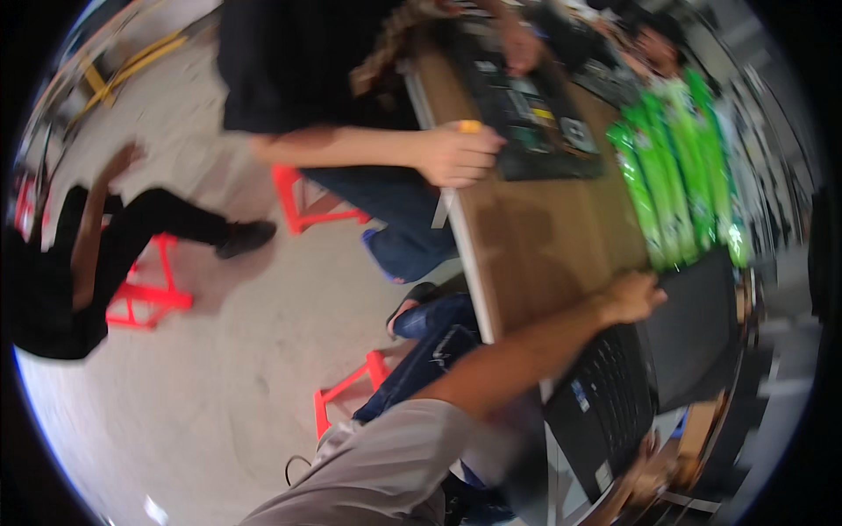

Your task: The person disassembles a laptop by opening the screen, removing an internal component by hand, turning the laptop over, removing a plastic panel from the base, and then using a screwdriver to remove several screws from the underside of the chassis.

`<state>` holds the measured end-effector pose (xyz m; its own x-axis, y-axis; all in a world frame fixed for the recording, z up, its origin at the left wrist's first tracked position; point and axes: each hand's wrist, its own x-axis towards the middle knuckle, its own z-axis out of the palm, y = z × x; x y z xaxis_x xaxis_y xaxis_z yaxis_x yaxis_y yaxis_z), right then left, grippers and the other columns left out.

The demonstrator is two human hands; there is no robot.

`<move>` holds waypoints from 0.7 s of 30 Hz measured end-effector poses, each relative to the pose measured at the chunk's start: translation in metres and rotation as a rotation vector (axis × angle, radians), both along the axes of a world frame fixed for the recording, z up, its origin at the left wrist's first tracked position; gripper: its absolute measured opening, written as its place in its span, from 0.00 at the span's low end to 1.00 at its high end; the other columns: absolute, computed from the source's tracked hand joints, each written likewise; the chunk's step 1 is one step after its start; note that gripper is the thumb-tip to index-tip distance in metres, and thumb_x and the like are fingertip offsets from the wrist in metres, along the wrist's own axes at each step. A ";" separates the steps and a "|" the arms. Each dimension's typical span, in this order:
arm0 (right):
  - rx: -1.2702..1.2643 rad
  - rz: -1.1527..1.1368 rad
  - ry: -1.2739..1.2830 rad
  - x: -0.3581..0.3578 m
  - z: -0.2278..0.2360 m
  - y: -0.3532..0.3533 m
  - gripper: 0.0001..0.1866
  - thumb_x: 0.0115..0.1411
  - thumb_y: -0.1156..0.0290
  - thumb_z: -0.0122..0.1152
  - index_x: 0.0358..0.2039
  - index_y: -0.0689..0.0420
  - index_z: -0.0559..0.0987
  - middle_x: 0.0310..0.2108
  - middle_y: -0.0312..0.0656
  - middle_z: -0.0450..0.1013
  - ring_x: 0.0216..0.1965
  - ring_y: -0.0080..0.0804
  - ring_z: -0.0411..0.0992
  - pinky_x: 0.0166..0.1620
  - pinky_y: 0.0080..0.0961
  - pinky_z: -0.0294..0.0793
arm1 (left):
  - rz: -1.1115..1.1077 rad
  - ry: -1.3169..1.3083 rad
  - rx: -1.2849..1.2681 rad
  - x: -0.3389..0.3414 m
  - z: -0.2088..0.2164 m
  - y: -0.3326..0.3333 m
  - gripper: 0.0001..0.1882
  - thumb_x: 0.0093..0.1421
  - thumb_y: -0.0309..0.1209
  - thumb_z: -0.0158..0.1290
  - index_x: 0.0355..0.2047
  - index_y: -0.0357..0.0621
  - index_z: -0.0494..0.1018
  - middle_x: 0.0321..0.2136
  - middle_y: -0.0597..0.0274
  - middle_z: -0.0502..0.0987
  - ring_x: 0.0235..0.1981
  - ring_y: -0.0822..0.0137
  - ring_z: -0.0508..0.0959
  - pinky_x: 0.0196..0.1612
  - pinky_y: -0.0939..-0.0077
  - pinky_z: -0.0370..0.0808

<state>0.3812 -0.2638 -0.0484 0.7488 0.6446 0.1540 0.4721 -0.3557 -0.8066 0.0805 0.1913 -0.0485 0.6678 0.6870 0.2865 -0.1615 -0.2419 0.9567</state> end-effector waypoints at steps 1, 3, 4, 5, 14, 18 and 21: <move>0.008 -0.019 0.046 -0.050 -0.010 0.053 0.32 0.66 0.59 0.63 0.66 0.57 0.66 0.58 0.45 0.74 0.59 0.35 0.69 0.67 0.31 0.57 | 0.042 0.095 0.017 -0.011 -0.015 0.009 0.25 0.69 0.48 0.49 0.41 0.32 0.75 0.38 0.35 0.79 0.44 0.38 0.79 0.48 0.47 0.74; 0.148 -0.022 0.071 -0.065 0.010 0.055 0.32 0.66 0.61 0.64 0.66 0.58 0.66 0.57 0.47 0.74 0.60 0.35 0.69 0.67 0.31 0.56 | 0.091 0.127 0.088 0.008 0.002 0.003 0.27 0.69 0.50 0.49 0.44 0.32 0.74 0.40 0.35 0.79 0.47 0.39 0.78 0.50 0.48 0.73; 0.193 -0.051 0.076 -0.057 0.009 0.052 0.32 0.66 0.61 0.64 0.66 0.58 0.66 0.57 0.47 0.74 0.60 0.35 0.69 0.67 0.31 0.56 | 0.156 0.133 0.133 0.014 0.004 0.004 0.29 0.69 0.52 0.48 0.45 0.32 0.73 0.41 0.34 0.78 0.48 0.39 0.78 0.51 0.49 0.73; 0.201 -0.030 0.041 -0.048 0.003 0.046 0.32 0.66 0.62 0.65 0.66 0.59 0.65 0.58 0.48 0.74 0.60 0.35 0.70 0.67 0.31 0.57 | 0.137 0.110 0.130 0.018 0.003 0.004 0.28 0.69 0.51 0.48 0.44 0.33 0.74 0.42 0.34 0.79 0.48 0.38 0.77 0.52 0.49 0.72; 0.390 -0.039 0.061 -0.080 0.000 0.052 0.31 0.65 0.67 0.66 0.64 0.64 0.64 0.60 0.57 0.72 0.65 0.39 0.67 0.69 0.33 0.57 | -0.001 0.030 0.039 0.013 0.008 0.002 0.28 0.72 0.46 0.47 0.58 0.33 0.70 0.52 0.41 0.78 0.54 0.51 0.77 0.58 0.63 0.70; 0.423 -0.036 0.132 -0.073 0.001 0.048 0.30 0.65 0.68 0.65 0.63 0.65 0.65 0.60 0.56 0.71 0.65 0.39 0.67 0.69 0.34 0.57 | -0.026 0.006 -0.070 0.014 0.016 -0.005 0.27 0.73 0.44 0.46 0.61 0.34 0.69 0.52 0.48 0.79 0.54 0.60 0.77 0.59 0.66 0.70; 0.395 -0.042 0.092 -0.068 0.000 0.046 0.27 0.65 0.74 0.63 0.62 0.65 0.66 0.60 0.55 0.72 0.64 0.40 0.67 0.68 0.33 0.58 | -0.039 0.006 -0.040 0.019 0.013 -0.004 0.28 0.73 0.46 0.46 0.60 0.33 0.70 0.53 0.47 0.79 0.54 0.61 0.77 0.58 0.68 0.70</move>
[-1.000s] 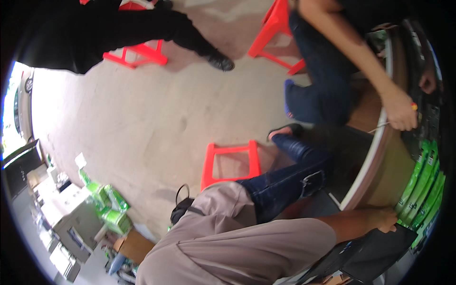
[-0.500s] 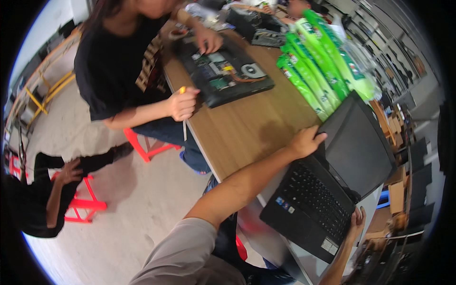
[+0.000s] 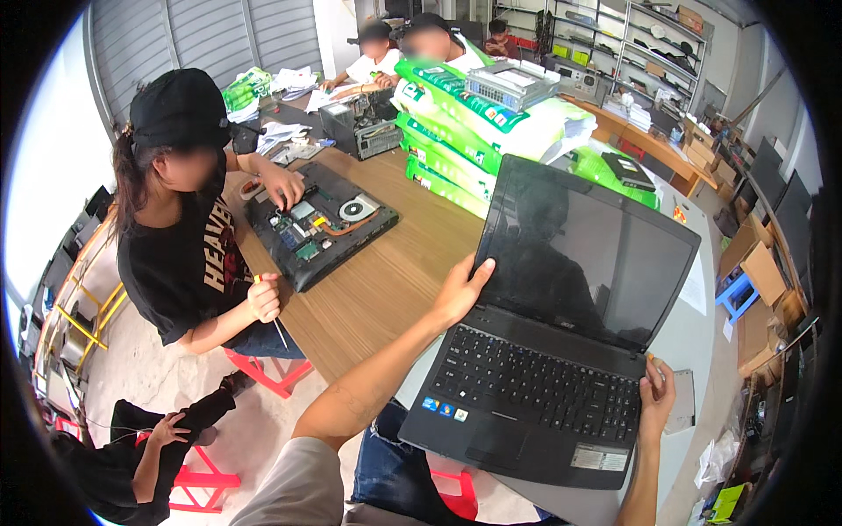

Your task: The person disassembles a laptop by opening the screen, removing an internal component by hand, turning the laptop over, removing a plastic panel from the base, and then using a screwdriver to remove several screws from the underside of the chassis.

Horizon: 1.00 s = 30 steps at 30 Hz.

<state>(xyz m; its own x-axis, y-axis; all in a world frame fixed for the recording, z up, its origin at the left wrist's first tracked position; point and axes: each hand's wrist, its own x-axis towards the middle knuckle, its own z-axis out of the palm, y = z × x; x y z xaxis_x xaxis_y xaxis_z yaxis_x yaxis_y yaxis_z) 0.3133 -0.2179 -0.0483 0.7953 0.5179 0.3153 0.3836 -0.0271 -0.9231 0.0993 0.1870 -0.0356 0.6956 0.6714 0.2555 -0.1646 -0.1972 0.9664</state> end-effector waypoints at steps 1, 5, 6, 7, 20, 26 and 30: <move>-0.016 -0.018 -0.022 -0.002 0.001 -0.001 0.25 0.65 0.78 0.61 0.62 0.64 0.67 0.59 0.55 0.73 0.64 0.40 0.68 0.68 0.32 0.60 | 0.002 -0.003 0.016 0.001 0.000 -0.001 0.28 0.73 0.46 0.46 0.60 0.32 0.70 0.53 0.47 0.78 0.54 0.61 0.76 0.58 0.68 0.70; -0.008 -0.001 0.032 -0.005 0.002 0.000 0.25 0.67 0.71 0.61 0.60 0.67 0.66 0.61 0.56 0.70 0.65 0.41 0.67 0.68 0.34 0.59 | 0.003 -0.025 -0.012 0.000 0.002 -0.005 0.30 0.73 0.48 0.46 0.60 0.31 0.69 0.52 0.47 0.78 0.54 0.61 0.76 0.59 0.67 0.70; -0.004 -0.001 0.028 -0.006 0.003 0.001 0.25 0.67 0.71 0.61 0.60 0.67 0.66 0.61 0.56 0.70 0.65 0.41 0.67 0.68 0.34 0.59 | 0.003 -0.028 -0.009 0.000 0.003 -0.005 0.30 0.73 0.48 0.46 0.60 0.31 0.69 0.52 0.47 0.78 0.54 0.61 0.76 0.59 0.67 0.70; -0.014 -0.014 0.028 -0.008 0.005 0.002 0.26 0.67 0.70 0.62 0.60 0.67 0.66 0.62 0.56 0.70 0.65 0.41 0.66 0.67 0.34 0.59 | 0.003 -0.019 -0.005 -0.001 0.003 -0.005 0.30 0.73 0.48 0.46 0.60 0.31 0.69 0.52 0.48 0.78 0.54 0.61 0.76 0.59 0.68 0.70; 0.083 0.003 0.081 -0.001 -0.002 -0.003 0.33 0.62 0.65 0.70 0.62 0.64 0.66 0.62 0.55 0.70 0.63 0.36 0.68 0.63 0.26 0.62 | 0.006 0.028 0.011 -0.003 0.006 -0.006 0.30 0.73 0.48 0.45 0.61 0.32 0.68 0.53 0.47 0.78 0.55 0.60 0.76 0.59 0.67 0.70; 0.151 0.053 0.109 0.002 -0.007 -0.004 0.35 0.60 0.66 0.72 0.63 0.61 0.65 0.61 0.56 0.71 0.64 0.40 0.68 0.69 0.35 0.59 | 0.004 0.002 0.010 -0.007 0.009 -0.007 0.30 0.74 0.48 0.45 0.62 0.32 0.67 0.55 0.47 0.77 0.57 0.59 0.75 0.60 0.68 0.69; 0.133 0.055 0.091 -0.001 -0.003 -0.005 0.37 0.60 0.63 0.73 0.63 0.63 0.64 0.61 0.57 0.71 0.65 0.38 0.68 0.69 0.33 0.57 | 0.012 0.030 0.045 -0.007 0.009 -0.008 0.31 0.74 0.48 0.44 0.62 0.32 0.67 0.55 0.46 0.77 0.56 0.58 0.75 0.60 0.67 0.69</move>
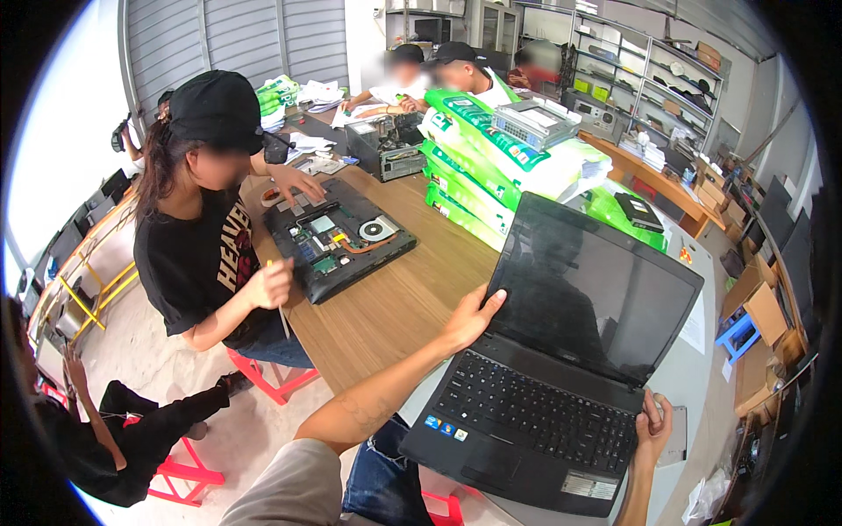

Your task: The person disassembles a laptop by opening the screen, removing an internal component by hand, turning the laptop over, removing a plastic panel from the base, and then using a screwdriver to remove several screws from the underside of the chassis.

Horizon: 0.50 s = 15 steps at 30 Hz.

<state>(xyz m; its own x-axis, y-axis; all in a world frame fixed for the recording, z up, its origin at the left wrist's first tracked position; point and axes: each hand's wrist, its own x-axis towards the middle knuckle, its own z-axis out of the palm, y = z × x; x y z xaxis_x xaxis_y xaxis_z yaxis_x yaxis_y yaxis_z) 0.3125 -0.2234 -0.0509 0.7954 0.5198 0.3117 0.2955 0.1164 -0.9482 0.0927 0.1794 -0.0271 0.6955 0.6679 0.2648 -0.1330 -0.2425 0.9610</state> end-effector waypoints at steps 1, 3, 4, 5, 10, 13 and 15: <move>-0.013 -0.010 0.005 -0.001 0.002 0.000 0.38 0.59 0.62 0.73 0.63 0.62 0.64 0.61 0.57 0.71 0.65 0.39 0.68 0.69 0.34 0.57 | 0.007 0.002 -0.002 0.000 0.000 -0.001 0.31 0.74 0.48 0.44 0.62 0.32 0.67 0.55 0.46 0.77 0.56 0.58 0.75 0.60 0.67 0.69; -0.028 -0.015 0.012 -0.001 0.002 0.000 0.38 0.59 0.61 0.73 0.63 0.62 0.64 0.61 0.57 0.71 0.65 0.40 0.67 0.70 0.34 0.56 | 0.020 0.025 0.006 0.000 0.003 -0.002 0.31 0.74 0.49 0.43 0.62 0.32 0.67 0.54 0.45 0.77 0.56 0.57 0.76 0.60 0.65 0.69; -0.008 0.002 0.009 0.000 0.000 0.000 0.38 0.59 0.61 0.73 0.63 0.62 0.64 0.61 0.57 0.71 0.65 0.41 0.67 0.70 0.35 0.56 | 0.026 0.028 0.004 0.001 0.002 -0.002 0.31 0.74 0.49 0.43 0.62 0.32 0.67 0.54 0.45 0.77 0.56 0.57 0.76 0.60 0.65 0.69; 0.013 0.018 0.006 0.002 -0.001 0.000 0.38 0.59 0.61 0.73 0.63 0.62 0.64 0.61 0.58 0.70 0.65 0.42 0.67 0.70 0.35 0.56 | 0.032 0.026 0.010 0.002 0.000 -0.001 0.31 0.74 0.49 0.43 0.62 0.32 0.67 0.54 0.45 0.77 0.55 0.57 0.76 0.59 0.65 0.70; -0.063 -0.009 -0.050 0.005 -0.001 0.001 0.36 0.61 0.60 0.71 0.63 0.62 0.65 0.59 0.57 0.72 0.67 0.43 0.65 0.70 0.36 0.56 | 0.044 0.032 0.012 0.002 0.000 0.001 0.31 0.74 0.50 0.43 0.61 0.31 0.67 0.54 0.44 0.77 0.55 0.57 0.76 0.59 0.64 0.70; -0.117 -0.030 -0.136 0.003 -0.009 0.003 0.32 0.65 0.64 0.65 0.63 0.63 0.64 0.57 0.56 0.74 0.67 0.43 0.64 0.70 0.37 0.56 | 0.061 -0.001 -0.024 -0.008 0.005 0.000 0.32 0.73 0.50 0.43 0.61 0.31 0.67 0.55 0.42 0.76 0.57 0.55 0.75 0.60 0.63 0.69; -0.150 -0.003 -0.152 0.019 -0.018 -0.005 0.28 0.68 0.67 0.60 0.64 0.62 0.64 0.63 0.56 0.68 0.67 0.41 0.64 0.71 0.35 0.52 | 0.023 0.166 0.009 -0.007 0.013 -0.001 0.37 0.73 0.54 0.41 0.67 0.34 0.60 0.63 0.42 0.67 0.65 0.51 0.65 0.68 0.60 0.60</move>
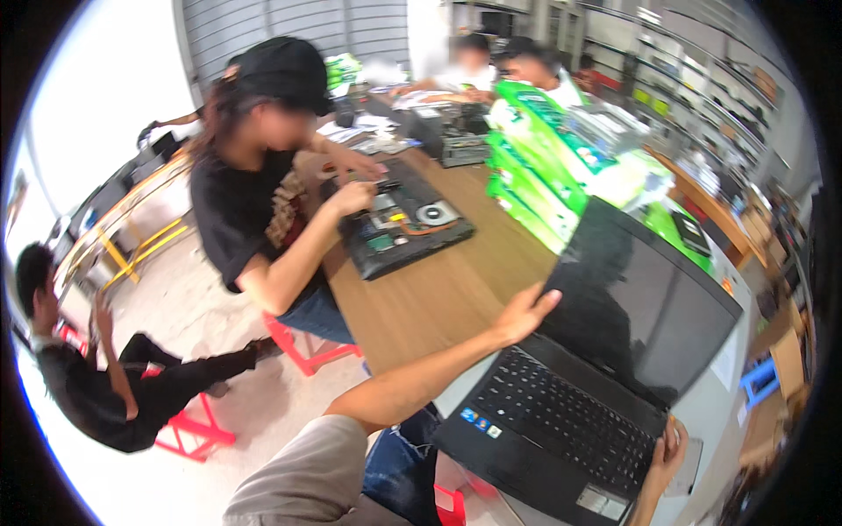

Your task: The person disassembles a laptop by opening the screen, removing an internal component by hand, turning the laptop over, removing a plastic panel from the base, and then using a screwdriver to remove several screws from the underside of the chassis.

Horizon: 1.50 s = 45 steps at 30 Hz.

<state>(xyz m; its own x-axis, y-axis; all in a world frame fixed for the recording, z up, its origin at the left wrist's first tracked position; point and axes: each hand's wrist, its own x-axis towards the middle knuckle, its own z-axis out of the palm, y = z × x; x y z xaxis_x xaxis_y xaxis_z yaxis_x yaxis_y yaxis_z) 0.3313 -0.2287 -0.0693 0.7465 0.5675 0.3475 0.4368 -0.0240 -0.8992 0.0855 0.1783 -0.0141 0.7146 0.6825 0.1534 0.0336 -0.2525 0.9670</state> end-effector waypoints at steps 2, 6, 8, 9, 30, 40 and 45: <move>0.002 -0.017 -0.028 -0.004 0.003 -0.002 0.27 0.67 0.69 0.61 0.63 0.62 0.65 0.59 0.55 0.72 0.63 0.40 0.68 0.69 0.34 0.58 | -0.037 0.069 0.002 0.003 0.001 0.000 0.40 0.72 0.57 0.40 0.69 0.34 0.57 0.68 0.40 0.61 0.70 0.48 0.59 0.72 0.57 0.54; -0.056 -0.051 -0.046 -0.039 0.040 0.020 0.29 0.66 0.68 0.63 0.63 0.66 0.67 0.58 0.57 0.72 0.59 0.44 0.70 0.63 0.37 0.67 | -0.036 -0.063 0.013 0.001 -0.023 0.010 0.37 0.73 0.54 0.41 0.69 0.36 0.57 0.67 0.42 0.63 0.69 0.49 0.61 0.71 0.59 0.55; -0.101 -0.061 0.087 -0.033 0.047 0.015 0.30 0.65 0.69 0.65 0.63 0.65 0.67 0.57 0.54 0.73 0.58 0.41 0.71 0.63 0.34 0.67 | -0.055 -0.137 0.042 0.004 -0.027 0.011 0.34 0.73 0.52 0.42 0.68 0.37 0.60 0.65 0.43 0.67 0.67 0.49 0.65 0.69 0.60 0.58; -0.112 -0.087 0.080 -0.028 0.044 0.016 0.27 0.65 0.67 0.65 0.61 0.65 0.70 0.55 0.54 0.75 0.55 0.40 0.73 0.61 0.33 0.69 | -0.065 -0.119 0.005 0.006 -0.028 0.013 0.31 0.74 0.49 0.43 0.65 0.36 0.63 0.61 0.44 0.71 0.64 0.50 0.68 0.67 0.60 0.62; 0.008 -0.134 0.056 0.041 0.003 0.025 0.18 0.58 0.75 0.68 0.48 0.68 0.78 0.41 0.49 0.77 0.42 0.35 0.74 0.49 0.29 0.76 | -0.020 -0.368 0.035 0.012 -0.037 0.010 0.28 0.73 0.49 0.43 0.56 0.33 0.72 0.48 0.43 0.80 0.51 0.51 0.78 0.56 0.61 0.71; 0.026 -0.251 0.122 0.001 0.010 0.029 0.29 0.66 0.68 0.65 0.62 0.65 0.65 0.49 0.49 0.78 0.50 0.30 0.75 0.55 0.26 0.72 | 0.163 -0.058 0.115 0.013 -0.014 -0.003 0.23 0.70 0.49 0.50 0.37 0.38 0.77 0.32 0.53 0.80 0.36 0.60 0.77 0.41 0.59 0.73; -0.018 -0.258 0.095 -0.005 0.026 0.050 0.19 0.64 0.73 0.65 0.54 0.59 0.73 0.34 0.39 0.80 0.36 0.20 0.74 0.42 0.21 0.71 | 0.074 -0.169 -0.031 0.011 -0.033 0.024 0.30 0.72 0.51 0.48 0.56 0.32 0.73 0.49 0.58 0.79 0.51 0.66 0.73 0.59 0.70 0.66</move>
<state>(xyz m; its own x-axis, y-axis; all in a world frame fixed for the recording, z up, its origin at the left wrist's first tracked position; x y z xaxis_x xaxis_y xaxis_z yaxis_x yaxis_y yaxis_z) 0.3267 -0.1792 -0.0430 0.8960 0.3594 0.2607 0.3279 -0.1398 -0.9343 0.0967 0.2028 -0.0468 0.6284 0.7384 0.2447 -0.1126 -0.2249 0.9678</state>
